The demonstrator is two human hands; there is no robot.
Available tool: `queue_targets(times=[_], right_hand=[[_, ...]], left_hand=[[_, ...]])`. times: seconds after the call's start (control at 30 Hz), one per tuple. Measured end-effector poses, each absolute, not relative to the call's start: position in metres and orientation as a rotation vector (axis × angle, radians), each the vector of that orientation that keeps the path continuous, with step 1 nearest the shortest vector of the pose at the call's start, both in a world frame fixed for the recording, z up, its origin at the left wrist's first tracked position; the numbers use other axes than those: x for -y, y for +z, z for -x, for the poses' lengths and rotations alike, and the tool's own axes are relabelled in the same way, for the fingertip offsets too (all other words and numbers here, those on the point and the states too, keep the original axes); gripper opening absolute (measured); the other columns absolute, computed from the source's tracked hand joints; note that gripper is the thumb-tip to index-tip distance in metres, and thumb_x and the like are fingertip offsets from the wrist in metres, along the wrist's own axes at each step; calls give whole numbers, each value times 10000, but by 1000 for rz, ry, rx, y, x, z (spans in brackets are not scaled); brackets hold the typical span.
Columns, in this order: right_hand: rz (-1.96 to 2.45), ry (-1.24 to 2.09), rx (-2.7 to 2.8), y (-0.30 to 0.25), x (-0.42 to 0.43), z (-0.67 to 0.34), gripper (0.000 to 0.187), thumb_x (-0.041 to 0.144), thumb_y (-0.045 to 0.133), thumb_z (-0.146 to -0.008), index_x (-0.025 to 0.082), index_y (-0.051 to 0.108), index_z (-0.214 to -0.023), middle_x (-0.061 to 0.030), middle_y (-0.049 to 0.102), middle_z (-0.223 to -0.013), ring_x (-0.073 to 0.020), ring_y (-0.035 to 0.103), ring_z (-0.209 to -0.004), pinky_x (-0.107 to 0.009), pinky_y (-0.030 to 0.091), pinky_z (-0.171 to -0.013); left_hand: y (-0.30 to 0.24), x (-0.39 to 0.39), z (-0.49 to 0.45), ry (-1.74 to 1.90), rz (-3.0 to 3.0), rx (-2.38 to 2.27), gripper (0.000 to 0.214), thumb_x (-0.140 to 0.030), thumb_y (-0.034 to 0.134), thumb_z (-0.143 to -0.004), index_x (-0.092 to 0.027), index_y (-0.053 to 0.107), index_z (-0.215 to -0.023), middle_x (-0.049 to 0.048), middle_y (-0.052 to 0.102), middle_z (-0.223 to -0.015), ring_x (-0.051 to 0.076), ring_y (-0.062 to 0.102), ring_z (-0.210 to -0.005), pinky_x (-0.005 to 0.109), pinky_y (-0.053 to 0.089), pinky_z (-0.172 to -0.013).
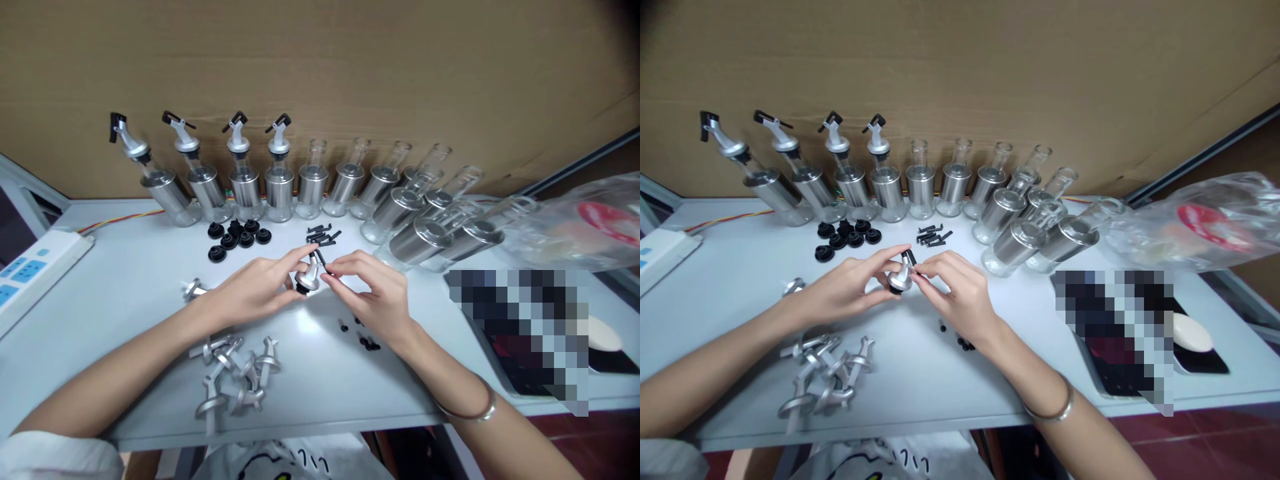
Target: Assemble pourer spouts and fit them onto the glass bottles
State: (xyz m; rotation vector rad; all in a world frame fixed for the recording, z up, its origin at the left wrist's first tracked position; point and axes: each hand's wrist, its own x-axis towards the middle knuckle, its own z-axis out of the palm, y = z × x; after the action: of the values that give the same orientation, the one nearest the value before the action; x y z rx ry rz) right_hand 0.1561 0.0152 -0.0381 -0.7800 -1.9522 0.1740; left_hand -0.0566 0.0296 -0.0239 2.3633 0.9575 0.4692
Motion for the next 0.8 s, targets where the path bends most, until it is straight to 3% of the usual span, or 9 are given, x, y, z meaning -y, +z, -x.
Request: queue_targets(times=[0.07,0.17,0.3,0.53,0.8], right_hand=[[806,187,1955,-38,-15,-157,150,193,686,-838,200,647,-982,-50,695,-822,-176,656,-741,-323,558,-666],[830,184,1998,-40,-16,-158,423,300,717,-815,191,607,-1209,-102,685,-971,-216,657,-857,-367,562,-745],[792,155,2042,-46,-17,-159,548,257,676,-852,232,506,-1373,-98,685,-1002,-213,651,-872,-368,561,-760],[799,273,1992,-45,-15,-159,569,230,682,-846,290,501,-1382,-65,696,-966,-192,667,-839,-333,567,-743],[796,319,1987,-46,-15,-159,516,221,677,-851,264,541,-1347,-63,685,-921,-177,660,-796,-321,559,-730]], left_hand=[[-24,-30,57,522,-2352,-948,653,-211,573,-871,-195,272,-1449,69,697,-1078,201,688,-947,303,522,-813],[-23,-30,57,615,-2342,-949,648,-198,585,-858,-193,300,-1441,64,693,-1067,175,686,-872,286,528,-787],[-24,-29,55,703,-2329,-995,660,-221,643,-829,-170,355,-1420,66,704,-1035,154,661,-761,290,537,-755],[-22,-25,50,789,-2238,-973,645,-228,679,-808,-183,417,-1396,44,722,-1004,121,635,-659,290,552,-743],[-19,-23,50,806,-2206,-1013,656,-200,705,-778,-151,449,-1381,43,740,-990,118,644,-648,280,563,-737]])
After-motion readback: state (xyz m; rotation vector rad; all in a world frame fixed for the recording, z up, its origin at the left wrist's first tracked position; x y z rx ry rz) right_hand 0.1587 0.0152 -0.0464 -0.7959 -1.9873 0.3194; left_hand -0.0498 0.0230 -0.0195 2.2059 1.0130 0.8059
